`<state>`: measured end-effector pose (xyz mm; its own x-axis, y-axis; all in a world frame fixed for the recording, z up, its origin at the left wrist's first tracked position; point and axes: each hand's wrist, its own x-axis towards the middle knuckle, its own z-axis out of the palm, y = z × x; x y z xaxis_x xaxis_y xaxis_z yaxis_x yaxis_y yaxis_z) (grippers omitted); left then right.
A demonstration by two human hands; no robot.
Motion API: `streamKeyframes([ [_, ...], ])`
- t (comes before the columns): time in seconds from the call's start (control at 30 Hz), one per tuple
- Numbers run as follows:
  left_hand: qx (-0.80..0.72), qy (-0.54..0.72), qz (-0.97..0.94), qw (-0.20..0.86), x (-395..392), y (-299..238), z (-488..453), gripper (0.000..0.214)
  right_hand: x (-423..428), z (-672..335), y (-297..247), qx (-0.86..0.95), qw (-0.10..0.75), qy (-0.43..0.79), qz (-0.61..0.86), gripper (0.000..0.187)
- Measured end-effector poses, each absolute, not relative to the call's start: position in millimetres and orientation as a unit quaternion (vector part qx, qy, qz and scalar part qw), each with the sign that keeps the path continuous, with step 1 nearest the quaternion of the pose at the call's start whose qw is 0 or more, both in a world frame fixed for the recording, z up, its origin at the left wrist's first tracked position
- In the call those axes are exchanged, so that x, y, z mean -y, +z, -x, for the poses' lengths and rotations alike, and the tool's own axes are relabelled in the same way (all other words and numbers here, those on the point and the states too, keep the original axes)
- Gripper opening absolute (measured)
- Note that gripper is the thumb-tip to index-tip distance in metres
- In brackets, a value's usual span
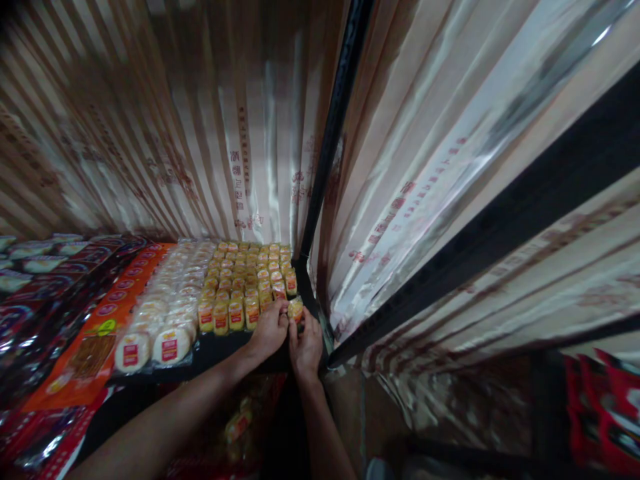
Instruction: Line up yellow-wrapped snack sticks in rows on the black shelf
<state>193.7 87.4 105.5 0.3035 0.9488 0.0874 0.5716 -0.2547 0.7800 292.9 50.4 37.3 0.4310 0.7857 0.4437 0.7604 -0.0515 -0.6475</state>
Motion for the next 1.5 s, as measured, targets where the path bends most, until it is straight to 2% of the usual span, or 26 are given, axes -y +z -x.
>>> streamKeyframes([
  [0.23, -0.44, 0.247, -0.859, 0.084, -101, 94, -194, 0.035, -85, -299, 42, 0.522, 0.45, -0.01, 0.725, 0.051],
  [0.47, -0.413, 0.191, -0.89, -0.037, -109, 71, -185, 0.039, -112, -304, 45, 0.519, 0.445, 0.01, 0.729, 0.056],
  [0.8, -0.407, 0.176, -0.895, -0.044, -109, 67, -180, 0.04, -119, -304, 35, 0.5, 0.463, 0.057, 0.73, 0.062],
  [1.03, -0.399, 0.176, -0.9, -0.022, -109, 69, -179, 0.041, -117, -303, 22, 0.52, 0.464, 0.054, 0.715, 0.05],
  [1.3, -0.386, 0.209, -0.897, -0.051, -103, 70, -180, 0.037, -108, -301, 31, 0.502, 0.483, 0.053, 0.716, 0.055],
  [1.5, -0.393, 0.209, -0.895, -0.021, -85, 69, -177, 0.034, -83, -290, 38, 0.509, 0.507, 0.03, 0.695, 0.046],
])
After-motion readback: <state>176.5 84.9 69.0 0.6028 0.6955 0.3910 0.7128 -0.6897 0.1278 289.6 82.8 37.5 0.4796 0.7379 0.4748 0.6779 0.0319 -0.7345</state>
